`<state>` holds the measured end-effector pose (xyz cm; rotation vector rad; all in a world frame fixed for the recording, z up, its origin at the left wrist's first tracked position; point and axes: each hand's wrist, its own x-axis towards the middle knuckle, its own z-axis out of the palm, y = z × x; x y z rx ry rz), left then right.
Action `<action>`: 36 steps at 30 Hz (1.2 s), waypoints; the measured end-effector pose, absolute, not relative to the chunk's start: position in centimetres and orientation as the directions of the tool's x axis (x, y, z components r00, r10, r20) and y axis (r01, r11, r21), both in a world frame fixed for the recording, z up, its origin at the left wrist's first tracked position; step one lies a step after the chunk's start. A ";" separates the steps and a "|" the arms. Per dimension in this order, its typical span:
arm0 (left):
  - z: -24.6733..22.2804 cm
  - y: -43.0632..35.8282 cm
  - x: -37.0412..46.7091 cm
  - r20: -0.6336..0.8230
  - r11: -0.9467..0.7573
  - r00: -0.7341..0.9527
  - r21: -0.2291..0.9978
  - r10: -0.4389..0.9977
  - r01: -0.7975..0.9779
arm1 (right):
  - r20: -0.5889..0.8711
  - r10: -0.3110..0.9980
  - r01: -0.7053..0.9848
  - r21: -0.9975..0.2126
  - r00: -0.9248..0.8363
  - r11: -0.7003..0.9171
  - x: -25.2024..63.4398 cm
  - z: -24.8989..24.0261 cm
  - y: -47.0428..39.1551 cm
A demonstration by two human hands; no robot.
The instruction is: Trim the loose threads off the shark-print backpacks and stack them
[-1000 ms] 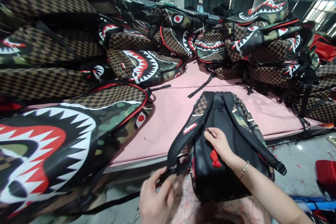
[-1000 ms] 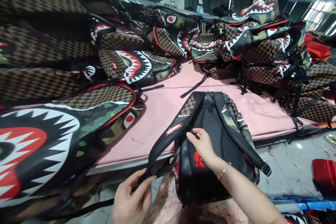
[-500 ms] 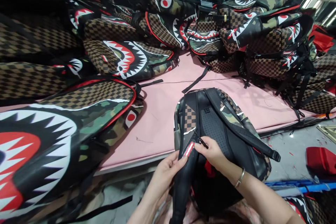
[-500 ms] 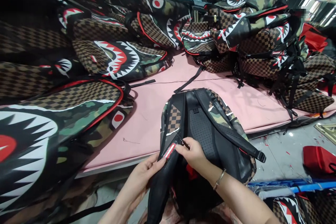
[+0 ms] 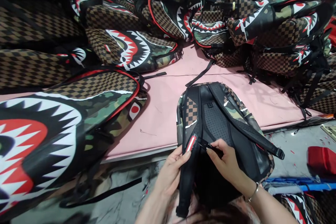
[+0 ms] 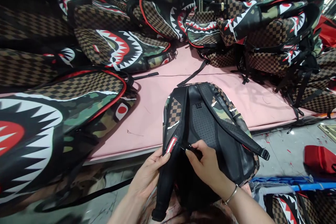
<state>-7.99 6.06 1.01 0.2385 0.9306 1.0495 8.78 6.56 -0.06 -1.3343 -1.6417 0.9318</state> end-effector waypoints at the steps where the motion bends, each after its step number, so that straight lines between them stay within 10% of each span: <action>1: 1.0 6.0 -7.9 -0.537 0.510 0.172 0.579 0.826 -0.637 | 0.147 0.981 0.406 -0.895 -0.129 0.187 8.7 0.0 6.6; 24: 1.2 5.9 -8.3 -0.506 0.470 0.108 0.672 0.856 -0.573 | 0.162 0.920 0.464 -0.824 -0.357 0.325 8.6 1.6 9.9; 36: 1.3 5.9 -10.5 -0.452 0.463 0.145 0.750 0.880 -0.472 | -0.129 0.815 0.284 -0.958 -0.565 0.046 10.5 1.9 16.3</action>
